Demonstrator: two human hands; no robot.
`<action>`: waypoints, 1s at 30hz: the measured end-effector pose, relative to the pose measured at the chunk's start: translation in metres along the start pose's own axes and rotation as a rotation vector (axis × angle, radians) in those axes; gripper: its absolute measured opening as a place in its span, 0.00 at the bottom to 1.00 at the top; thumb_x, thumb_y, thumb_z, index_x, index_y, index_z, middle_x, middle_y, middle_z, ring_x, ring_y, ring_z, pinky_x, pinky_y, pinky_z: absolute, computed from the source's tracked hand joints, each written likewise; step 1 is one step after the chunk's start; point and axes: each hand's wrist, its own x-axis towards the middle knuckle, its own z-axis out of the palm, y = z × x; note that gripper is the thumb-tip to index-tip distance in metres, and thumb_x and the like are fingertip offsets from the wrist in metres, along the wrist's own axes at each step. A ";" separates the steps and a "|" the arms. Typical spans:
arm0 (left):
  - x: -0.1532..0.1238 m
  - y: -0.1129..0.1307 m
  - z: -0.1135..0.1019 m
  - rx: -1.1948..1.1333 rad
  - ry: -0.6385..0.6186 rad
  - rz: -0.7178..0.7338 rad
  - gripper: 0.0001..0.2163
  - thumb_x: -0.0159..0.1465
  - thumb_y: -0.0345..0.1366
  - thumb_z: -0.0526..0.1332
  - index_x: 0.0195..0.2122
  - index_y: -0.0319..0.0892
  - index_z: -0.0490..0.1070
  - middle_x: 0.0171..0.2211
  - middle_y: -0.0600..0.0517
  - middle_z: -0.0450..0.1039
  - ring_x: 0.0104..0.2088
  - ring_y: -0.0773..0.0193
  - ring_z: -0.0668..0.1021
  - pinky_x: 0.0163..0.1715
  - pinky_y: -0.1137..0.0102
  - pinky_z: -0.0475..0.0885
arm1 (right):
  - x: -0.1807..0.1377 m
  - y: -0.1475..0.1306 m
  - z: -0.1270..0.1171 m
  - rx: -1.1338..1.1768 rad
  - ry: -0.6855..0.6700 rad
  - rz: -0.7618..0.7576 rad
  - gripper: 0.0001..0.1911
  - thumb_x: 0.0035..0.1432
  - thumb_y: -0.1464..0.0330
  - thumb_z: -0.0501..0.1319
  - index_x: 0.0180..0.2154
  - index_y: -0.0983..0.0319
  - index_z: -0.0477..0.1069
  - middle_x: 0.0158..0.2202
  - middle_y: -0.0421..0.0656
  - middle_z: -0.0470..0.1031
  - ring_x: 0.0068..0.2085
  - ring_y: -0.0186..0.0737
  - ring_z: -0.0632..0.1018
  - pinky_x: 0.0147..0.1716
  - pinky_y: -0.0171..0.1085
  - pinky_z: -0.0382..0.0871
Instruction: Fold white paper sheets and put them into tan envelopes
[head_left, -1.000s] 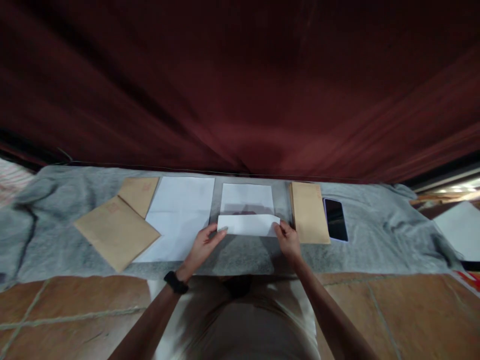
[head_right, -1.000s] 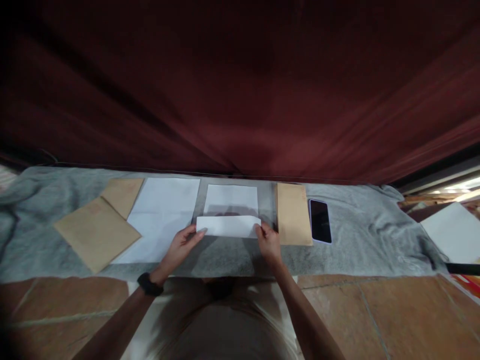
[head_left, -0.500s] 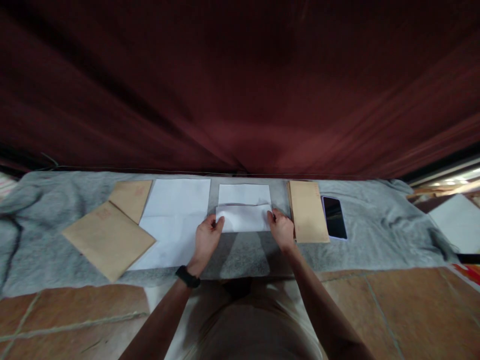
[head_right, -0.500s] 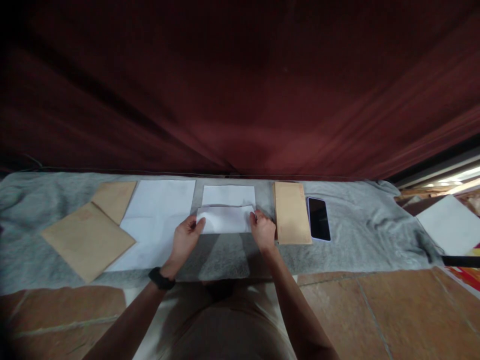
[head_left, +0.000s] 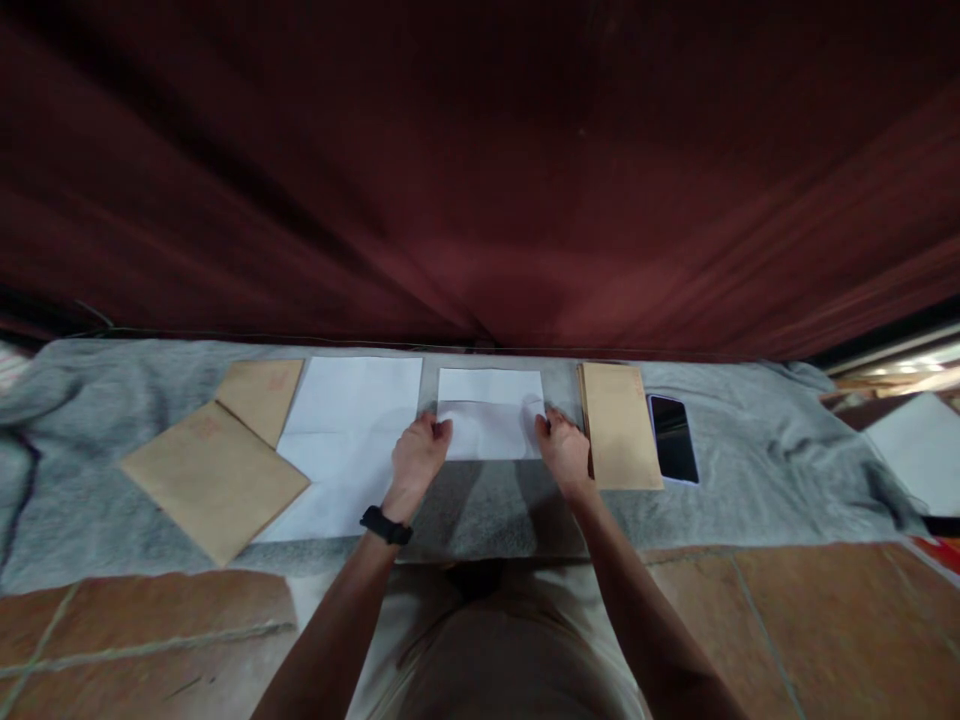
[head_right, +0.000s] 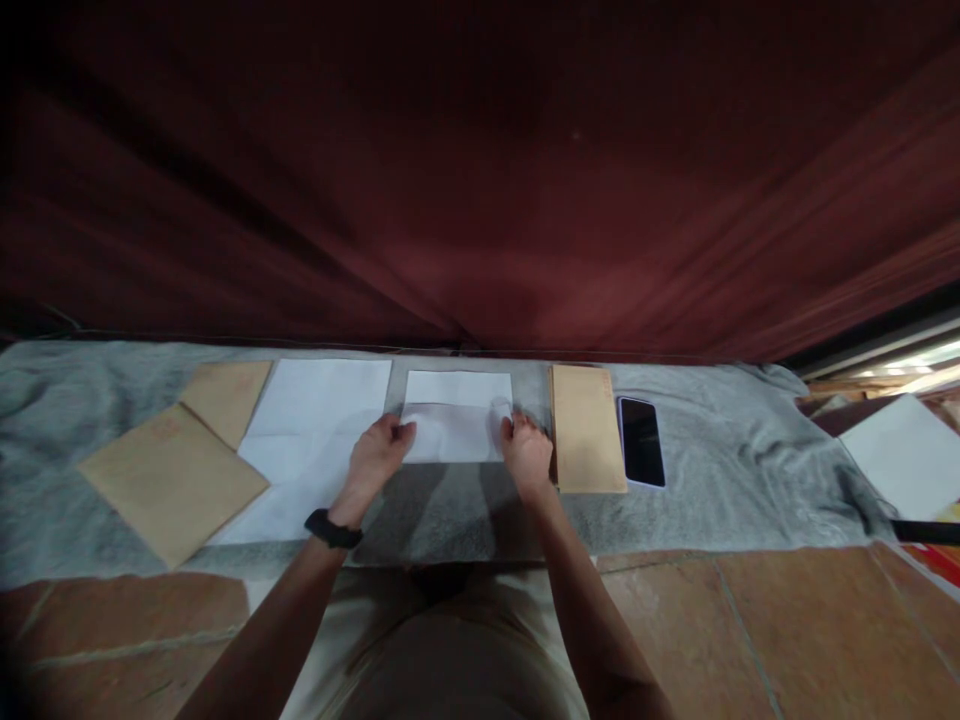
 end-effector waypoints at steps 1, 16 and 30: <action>0.000 0.002 -0.001 0.001 -0.007 -0.006 0.14 0.71 0.45 0.53 0.45 0.44 0.74 0.40 0.44 0.82 0.41 0.53 0.82 0.37 0.68 0.70 | 0.001 0.000 0.000 -0.001 0.008 0.002 0.17 0.73 0.62 0.51 0.51 0.63 0.75 0.43 0.51 0.83 0.40 0.43 0.84 0.39 0.34 0.71; 0.018 0.014 -0.001 -0.070 0.053 -0.062 0.16 0.71 0.46 0.53 0.49 0.44 0.73 0.43 0.42 0.82 0.46 0.49 0.82 0.41 0.64 0.72 | 0.027 -0.006 0.002 -0.015 0.058 0.005 0.19 0.74 0.61 0.50 0.50 0.65 0.75 0.41 0.54 0.82 0.38 0.43 0.84 0.40 0.36 0.72; 0.038 0.021 0.002 -0.045 0.109 -0.094 0.17 0.72 0.48 0.53 0.51 0.44 0.72 0.44 0.43 0.82 0.48 0.51 0.82 0.43 0.64 0.74 | 0.057 -0.015 -0.001 -0.062 0.017 0.052 0.21 0.74 0.58 0.50 0.51 0.63 0.75 0.42 0.53 0.83 0.42 0.46 0.84 0.42 0.38 0.73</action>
